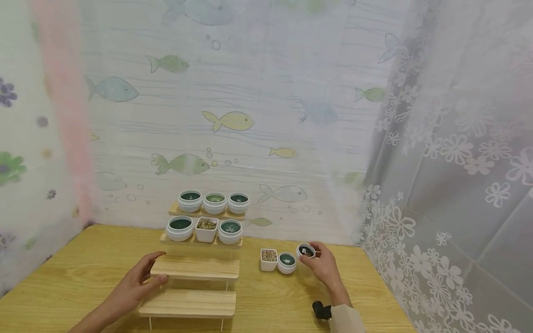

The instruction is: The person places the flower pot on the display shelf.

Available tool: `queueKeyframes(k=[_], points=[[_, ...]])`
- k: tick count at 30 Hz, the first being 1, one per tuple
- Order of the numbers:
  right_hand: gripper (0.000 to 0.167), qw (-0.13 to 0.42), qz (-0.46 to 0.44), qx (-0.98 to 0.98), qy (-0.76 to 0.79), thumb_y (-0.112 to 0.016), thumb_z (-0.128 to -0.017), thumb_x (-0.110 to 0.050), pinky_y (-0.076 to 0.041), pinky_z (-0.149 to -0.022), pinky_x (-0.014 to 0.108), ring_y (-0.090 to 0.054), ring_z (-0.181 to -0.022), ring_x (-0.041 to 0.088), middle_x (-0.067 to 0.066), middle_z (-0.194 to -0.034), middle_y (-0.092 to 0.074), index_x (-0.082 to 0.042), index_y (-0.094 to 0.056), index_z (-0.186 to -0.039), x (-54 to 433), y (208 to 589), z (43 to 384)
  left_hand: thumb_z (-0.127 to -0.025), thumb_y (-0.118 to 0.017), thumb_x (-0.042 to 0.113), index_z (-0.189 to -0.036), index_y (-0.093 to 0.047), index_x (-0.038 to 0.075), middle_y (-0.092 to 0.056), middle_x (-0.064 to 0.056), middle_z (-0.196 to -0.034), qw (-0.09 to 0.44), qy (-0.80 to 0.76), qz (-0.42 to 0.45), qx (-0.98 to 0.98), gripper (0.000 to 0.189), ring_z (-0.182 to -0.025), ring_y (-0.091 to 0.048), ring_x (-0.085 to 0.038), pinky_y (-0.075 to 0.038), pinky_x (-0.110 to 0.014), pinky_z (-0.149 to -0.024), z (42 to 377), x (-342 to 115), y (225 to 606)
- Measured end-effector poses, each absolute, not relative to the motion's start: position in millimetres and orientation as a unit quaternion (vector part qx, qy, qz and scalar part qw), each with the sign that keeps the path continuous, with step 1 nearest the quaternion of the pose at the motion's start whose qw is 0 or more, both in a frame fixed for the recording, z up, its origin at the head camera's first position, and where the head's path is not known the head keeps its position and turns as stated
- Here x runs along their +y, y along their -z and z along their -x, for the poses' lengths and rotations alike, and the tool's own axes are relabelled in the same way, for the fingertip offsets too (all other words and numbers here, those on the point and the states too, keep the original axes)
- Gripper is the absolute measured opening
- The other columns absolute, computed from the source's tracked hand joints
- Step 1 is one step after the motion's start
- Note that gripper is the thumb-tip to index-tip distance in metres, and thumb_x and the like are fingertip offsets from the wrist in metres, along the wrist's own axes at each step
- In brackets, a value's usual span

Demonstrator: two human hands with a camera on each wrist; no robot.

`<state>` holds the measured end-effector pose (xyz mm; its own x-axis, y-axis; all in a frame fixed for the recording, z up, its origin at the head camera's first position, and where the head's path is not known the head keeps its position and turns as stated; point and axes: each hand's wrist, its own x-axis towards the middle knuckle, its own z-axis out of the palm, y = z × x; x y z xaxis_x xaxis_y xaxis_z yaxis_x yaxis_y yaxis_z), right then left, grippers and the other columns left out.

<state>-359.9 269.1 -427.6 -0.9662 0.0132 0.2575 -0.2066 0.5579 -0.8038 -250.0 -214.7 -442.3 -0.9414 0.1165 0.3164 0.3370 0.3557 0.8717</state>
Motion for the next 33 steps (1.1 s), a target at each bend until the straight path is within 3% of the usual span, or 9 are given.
queueKeyframes(k=[11, 18, 24, 28, 33], points=[[0.060, 0.146, -0.076, -0.868, -0.468, -0.076, -0.083, -0.024, -0.053, -0.074, 0.033, -0.058, -0.104, 0.029, 0.015, -0.117, -0.060, -0.003, -0.051, -0.133, 253.4, 411.9, 353.7, -0.095, -0.061, 0.025, -0.143, -0.032, 0.005, -0.024, -0.028, -0.150, 0.085, 0.560, 0.132, -0.813, 0.060, -0.136, -0.019, -0.051, -0.030, -0.061, -0.103, 249.1, -215.4, 440.6], [0.055, 0.160, -0.117, -0.861, -0.468, -0.076, -0.083, -0.021, -0.050, -0.083, 0.037, -0.057, -0.105, 0.025, 0.011, -0.116, -0.061, -0.004, -0.053, -0.130, 236.5, 396.3, 341.1, -0.095, -0.061, 0.025, -0.144, -0.031, 0.005, -0.025, -0.027, -0.150, 0.082, 0.562, 0.137, -0.812, 0.060, -0.136, -0.019, -0.051, -0.029, -0.062, -0.104, 250.5, -215.4, 441.4], [0.051, 0.159, -0.145, -0.853, -0.476, -0.076, -0.083, -0.013, -0.051, -0.080, 0.031, -0.058, -0.101, 0.025, 0.014, -0.113, -0.061, -0.001, -0.054, -0.128, 213.5, 374.8, 318.4, -0.095, -0.061, 0.026, -0.144, -0.032, 0.005, -0.025, -0.027, -0.151, 0.084, 0.558, 0.139, -0.814, 0.060, -0.136, -0.019, -0.050, -0.028, -0.061, -0.104, 251.6, -216.2, 442.9], [0.051, 0.167, -0.171, -0.848, -0.473, -0.075, -0.082, -0.008, -0.053, -0.081, 0.036, -0.058, -0.100, 0.030, 0.017, -0.112, -0.060, 0.004, -0.054, -0.126, 198.8, 363.3, 304.1, -0.095, -0.061, 0.027, -0.143, -0.032, 0.005, -0.026, -0.027, -0.150, 0.087, 0.556, 0.137, -0.815, 0.061, -0.136, -0.020, -0.050, -0.029, -0.060, -0.104, 252.0, -216.3, 443.3], [0.050, 0.176, -0.180, -0.846, -0.471, -0.078, -0.080, -0.011, -0.052, -0.084, 0.038, -0.059, -0.100, 0.024, 0.011, -0.110, -0.062, -0.002, -0.057, -0.125, 191.8, 371.2, 308.3, -0.095, -0.062, 0.026, -0.143, -0.033, 0.004, -0.027, -0.027, -0.150, 0.089, 0.555, 0.136, -0.816, 0.061, -0.136, -0.021, -0.050, -0.030, -0.060, -0.104, 252.0, -216.0, 443.4]])
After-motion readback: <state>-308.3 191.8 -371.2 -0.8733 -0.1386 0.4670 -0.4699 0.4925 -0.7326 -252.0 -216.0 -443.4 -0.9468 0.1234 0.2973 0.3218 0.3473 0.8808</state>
